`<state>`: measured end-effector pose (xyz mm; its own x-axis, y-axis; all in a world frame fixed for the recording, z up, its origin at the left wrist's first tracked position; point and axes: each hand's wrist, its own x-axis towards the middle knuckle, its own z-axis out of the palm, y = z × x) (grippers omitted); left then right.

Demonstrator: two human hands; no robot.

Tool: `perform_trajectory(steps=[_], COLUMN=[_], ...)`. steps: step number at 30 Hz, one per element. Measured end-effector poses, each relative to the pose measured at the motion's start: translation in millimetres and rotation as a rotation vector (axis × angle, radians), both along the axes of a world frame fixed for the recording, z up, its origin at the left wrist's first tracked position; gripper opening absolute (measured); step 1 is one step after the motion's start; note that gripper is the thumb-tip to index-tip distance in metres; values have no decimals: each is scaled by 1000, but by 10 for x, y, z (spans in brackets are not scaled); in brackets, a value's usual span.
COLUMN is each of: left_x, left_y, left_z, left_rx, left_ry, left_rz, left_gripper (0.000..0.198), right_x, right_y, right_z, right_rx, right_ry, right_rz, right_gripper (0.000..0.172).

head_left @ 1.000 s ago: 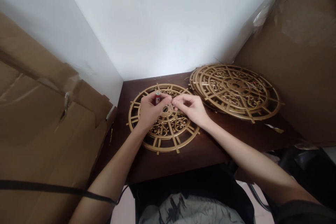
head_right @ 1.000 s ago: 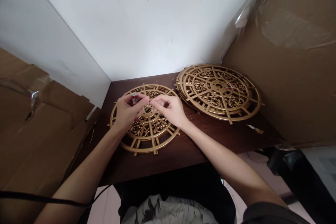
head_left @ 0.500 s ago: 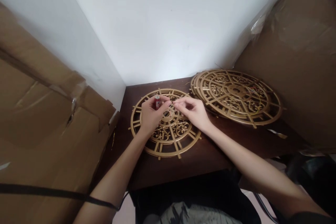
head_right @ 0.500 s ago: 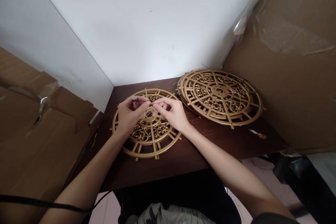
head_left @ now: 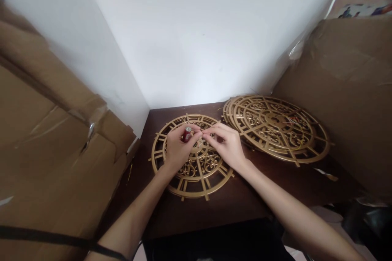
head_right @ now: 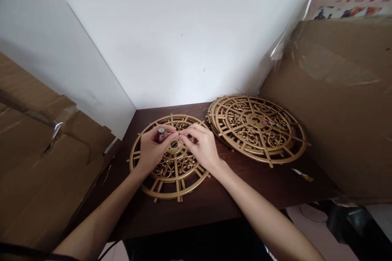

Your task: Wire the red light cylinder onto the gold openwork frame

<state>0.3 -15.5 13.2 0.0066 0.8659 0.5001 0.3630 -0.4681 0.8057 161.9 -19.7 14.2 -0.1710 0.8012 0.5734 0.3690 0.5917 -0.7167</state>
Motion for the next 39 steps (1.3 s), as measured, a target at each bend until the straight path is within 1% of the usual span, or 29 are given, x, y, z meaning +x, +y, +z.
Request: perform_trajectory(steps=[3, 6, 11, 15, 18, 21, 23, 26, 30, 39], left_x=[15, 24, 27, 26, 27, 31, 31, 25, 22, 38], left_y=[-9, -10, -10, -3, 4, 6, 5, 5, 11, 9], left_z=[7, 25, 72, 73, 43, 16, 12, 22, 29, 40], left_rx=[-24, -63, -89, -143, -187, -245, -238, -206, -235, -286], left_ry=[-75, -135, -174, -214, -215, -197, -168, -116, -117, -109], left_rz=[-21, -17, -1, -77, -112, -133, -149, -182, -187, -130], left_gripper=[16, 18, 16, 19, 17, 18, 18, 10, 10, 14], right_x=[1, 6, 4, -2, -6, -15, -23, -33, -38, -50], right_y=[0, 6, 45, 64, 67, 64, 59, 51, 47, 37], right_z=[13, 10, -14, 9, 33, 44, 44, 39, 29, -4], right_rx=[-10, -71, -285, -467, -541, -575, -595, -599, -581, -572], right_ry=[4, 56, 266, 399, 467, 484, 484, 487, 500, 507], right_rz=[-4, -25, 20, 68, 113, 173, 219, 255, 256, 175], right_gripper=[13, 11, 14, 22, 25, 24, 24, 24, 24, 27])
